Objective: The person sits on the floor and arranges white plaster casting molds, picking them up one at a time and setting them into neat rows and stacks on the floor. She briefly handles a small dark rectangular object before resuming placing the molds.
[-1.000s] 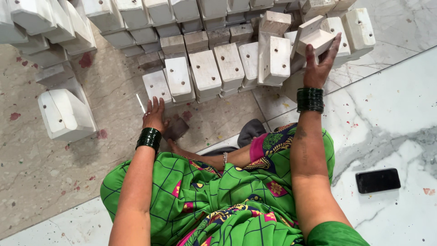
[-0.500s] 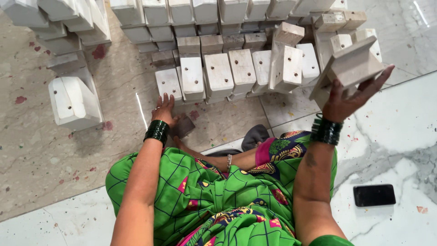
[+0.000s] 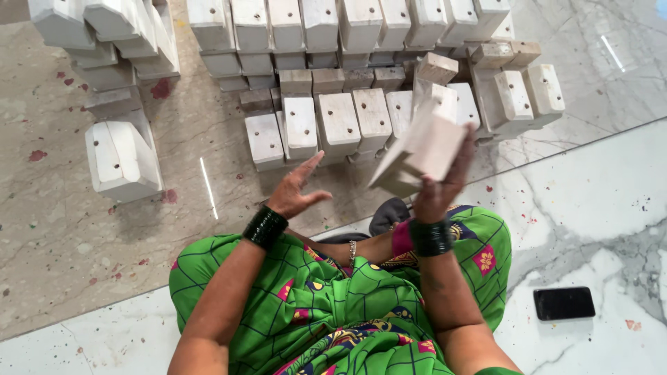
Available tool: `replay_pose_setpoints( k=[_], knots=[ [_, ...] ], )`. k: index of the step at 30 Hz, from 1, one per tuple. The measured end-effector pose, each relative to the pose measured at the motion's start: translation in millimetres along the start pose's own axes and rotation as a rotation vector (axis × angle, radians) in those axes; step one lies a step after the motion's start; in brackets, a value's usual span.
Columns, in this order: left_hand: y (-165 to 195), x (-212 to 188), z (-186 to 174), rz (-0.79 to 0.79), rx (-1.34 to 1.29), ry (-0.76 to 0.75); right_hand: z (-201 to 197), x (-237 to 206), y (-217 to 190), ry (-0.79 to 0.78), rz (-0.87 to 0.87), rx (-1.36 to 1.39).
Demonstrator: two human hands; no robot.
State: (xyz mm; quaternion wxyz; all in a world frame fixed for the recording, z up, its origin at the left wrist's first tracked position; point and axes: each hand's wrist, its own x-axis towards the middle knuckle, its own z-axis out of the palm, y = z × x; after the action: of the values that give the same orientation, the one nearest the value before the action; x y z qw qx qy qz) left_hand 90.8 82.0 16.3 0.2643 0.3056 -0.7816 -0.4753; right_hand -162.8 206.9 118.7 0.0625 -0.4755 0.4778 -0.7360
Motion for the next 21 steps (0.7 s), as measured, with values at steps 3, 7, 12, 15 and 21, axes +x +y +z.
replay_pose_setpoints(
  k=[3,7,12,15,21],
  knots=[
    [21.4,-10.8,-1.1,0.225,0.032,-0.017,46.4,-11.9,-19.8,-0.094,0.117,0.216],
    [31.7,-18.3,-5.5,0.268,-0.125,0.014,90.3,-18.0,-41.9,-0.152,0.223,0.454],
    [8.7,-29.5,-13.5,0.125,-0.342,0.152,113.5,-19.6,-34.0,-0.282,0.333,0.472],
    [-6.8,-30.7,-1.5,0.095,-0.435,0.261,105.5,-17.2,-16.5,-0.503,0.266,0.132],
    [-25.3,-25.5,23.1,-0.238,-0.815,0.245,101.1,-38.4,4.8,-0.81,0.045,-0.307]
  ],
)
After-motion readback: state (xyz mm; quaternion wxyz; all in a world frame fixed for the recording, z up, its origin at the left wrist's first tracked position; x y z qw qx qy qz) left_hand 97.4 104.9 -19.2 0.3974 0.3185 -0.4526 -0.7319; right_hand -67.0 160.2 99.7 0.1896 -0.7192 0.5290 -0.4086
